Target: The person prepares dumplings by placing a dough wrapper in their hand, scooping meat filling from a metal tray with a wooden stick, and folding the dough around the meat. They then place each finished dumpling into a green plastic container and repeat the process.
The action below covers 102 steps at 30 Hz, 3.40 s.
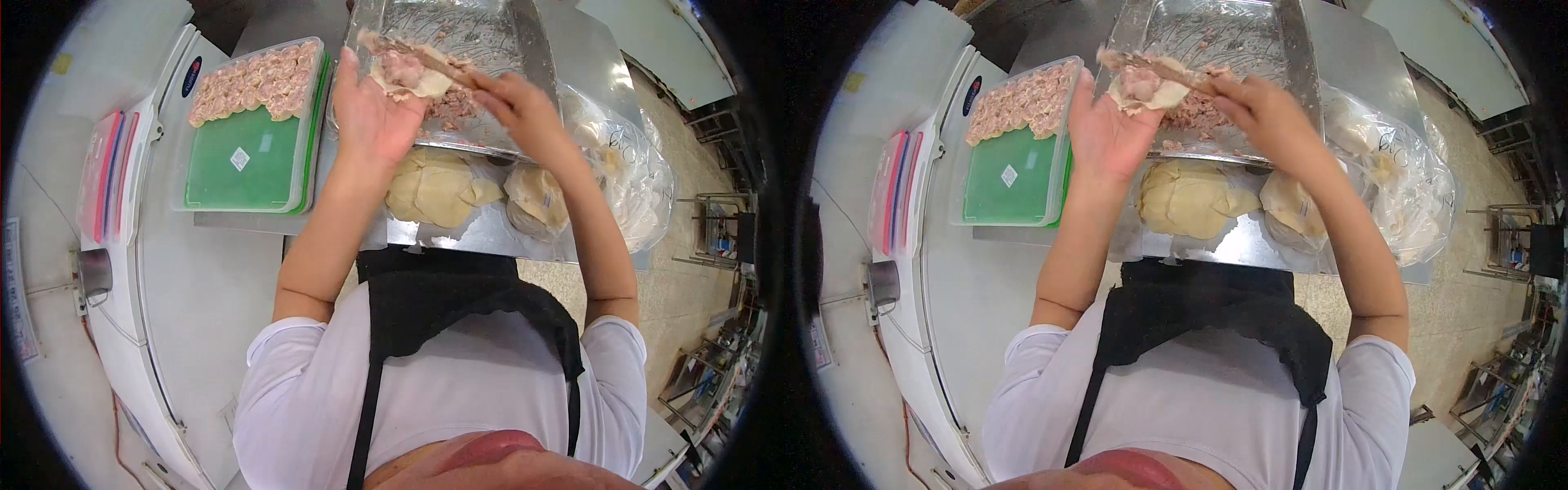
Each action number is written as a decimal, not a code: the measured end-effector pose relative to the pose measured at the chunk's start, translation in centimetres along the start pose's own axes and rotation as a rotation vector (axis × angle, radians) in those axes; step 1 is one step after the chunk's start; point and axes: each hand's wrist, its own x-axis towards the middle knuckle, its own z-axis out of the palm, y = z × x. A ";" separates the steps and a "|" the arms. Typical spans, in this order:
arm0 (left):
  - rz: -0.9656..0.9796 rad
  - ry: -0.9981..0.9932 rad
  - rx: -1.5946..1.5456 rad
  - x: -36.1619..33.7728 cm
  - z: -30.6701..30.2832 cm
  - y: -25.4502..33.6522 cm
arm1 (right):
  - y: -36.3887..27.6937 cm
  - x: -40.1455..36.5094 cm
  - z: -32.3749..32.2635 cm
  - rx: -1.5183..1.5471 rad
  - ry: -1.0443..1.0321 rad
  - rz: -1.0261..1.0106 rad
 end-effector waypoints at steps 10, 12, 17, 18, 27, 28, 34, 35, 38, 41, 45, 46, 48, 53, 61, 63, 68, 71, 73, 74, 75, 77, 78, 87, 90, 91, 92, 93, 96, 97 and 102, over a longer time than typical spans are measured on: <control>-0.001 0.029 0.039 1.0 -1.8 -0.7 | -0.8 -2.1 -3.2 -0.482 -0.051 -0.099; 0.012 0.099 0.147 0.2 -0.2 -0.9 | -0.9 -1.5 -3.8 -0.535 -0.156 -0.156; 0.049 0.089 0.180 1.4 -1.2 -0.4 | -5.0 -2.2 -4.5 -0.625 -0.094 -0.156; 0.082 0.093 0.190 1.8 -1.1 -0.5 | -4.9 -2.4 -3.7 -0.533 -0.038 -0.176; 0.075 -0.391 0.772 0.7 -1.3 1.9 | -3.1 -1.3 -7.0 0.111 -0.253 0.292; 0.075 -0.389 0.770 0.4 -0.6 2.1 | -3.6 -1.2 -7.2 0.109 -0.256 0.292; 0.086 -0.653 1.283 1.5 -1.3 4.4 | -5.1 -1.4 -6.5 0.087 -0.350 0.155; 0.163 -0.770 1.416 1.5 -1.2 4.7 | -4.9 -1.5 -6.0 0.089 -0.376 0.163; 0.304 -0.850 1.577 1.6 -2.4 4.3 | -2.3 -1.2 -4.4 0.081 -0.405 0.155; 0.230 -0.691 1.569 2.0 -3.1 4.1 | 0.9 0.0 -3.7 -0.048 -0.285 -0.020; 0.149 -0.437 1.458 3.3 -4.0 3.8 | -3.7 -1.3 -3.2 -0.420 0.056 -0.165; 0.150 -0.431 1.458 3.4 -3.7 3.8 | -3.8 -1.7 -2.5 -0.439 0.040 -0.192; 0.041 -0.253 1.662 3.0 -3.0 3.8 | 0.1 -1.3 -0.9 -0.493 -0.004 -0.130; 0.075 -0.329 1.577 1.4 -3.3 4.7 | 2.6 -2.2 -4.0 -0.792 -0.329 0.134; 0.292 -0.628 1.550 -0.3 0.3 4.9 | -3.6 -3.3 -7.9 0.055 -0.155 0.145; 0.389 -0.879 1.515 0.4 0.9 4.1 | -3.9 -3.2 -7.1 0.032 -0.236 0.142; 0.293 -0.798 1.754 0.5 0.0 4.4 | -1.4 -1.6 -7.8 -0.120 -0.233 -0.081; 0.070 -0.555 1.680 1.1 -0.8 4.9 | -3.5 -1.8 -7.1 -0.410 -0.082 -0.208; -0.054 -0.410 1.625 2.0 -1.3 4.9 | -4.9 -2.3 -4.0 -0.467 0.036 -0.117; -0.009 -0.392 1.623 2.4 -1.7 4.6 | -3.8 -2.3 -2.4 -0.512 0.005 -0.130; 0.031 -0.377 1.621 2.5 -2.2 4.3 | -1.3 -2.4 -1.4 -0.510 0.001 -0.124; 0.081 -0.412 1.555 2.4 -3.3 4.2 | 4.1 -2.1 -1.7 -0.748 -0.057 -0.094; 0.123 -0.451 1.498 2.0 -3.1 4.4 | 4.3 -2.1 -2.2 -0.747 -0.048 -0.089; 0.377 -0.636 1.680 0.9 -1.0 5.0 | -2.9 -2.6 -7.3 0.101 -0.109 0.259; 0.214 -0.738 1.534 0.2 0.6 4.7 | -2.0 -2.9 -4.2 0.097 -0.226 0.001; 0.219 -0.737 1.532 0.2 0.7 4.5 | -1.5 -2.4 -5.0 0.094 -0.227 -0.002; 0.208 -0.678 1.598 0.1 0.8 4.5 | -1.4 -1.8 -6.2 -0.053 -0.200 -0.091; 0.195 -0.616 1.666 -0.1 0.8 4.5 | -1.6 -1.3 -7.1 -0.196 -0.169 -0.181; 0.235 -0.523 1.660 1.7 -1.6 5.0 | -5.4 -2.6 -7.2 -0.333 -0.078 -0.025; 0.237 -0.522 1.666 2.0 -1.9 5.0 | -4.9 -2.5 -6.8 -0.328 -0.073 -0.027; 0.379 -0.476 1.653 0.5 0.3 4.8 | -4.1 -2.1 -8.1 -0.172 -0.004 -0.120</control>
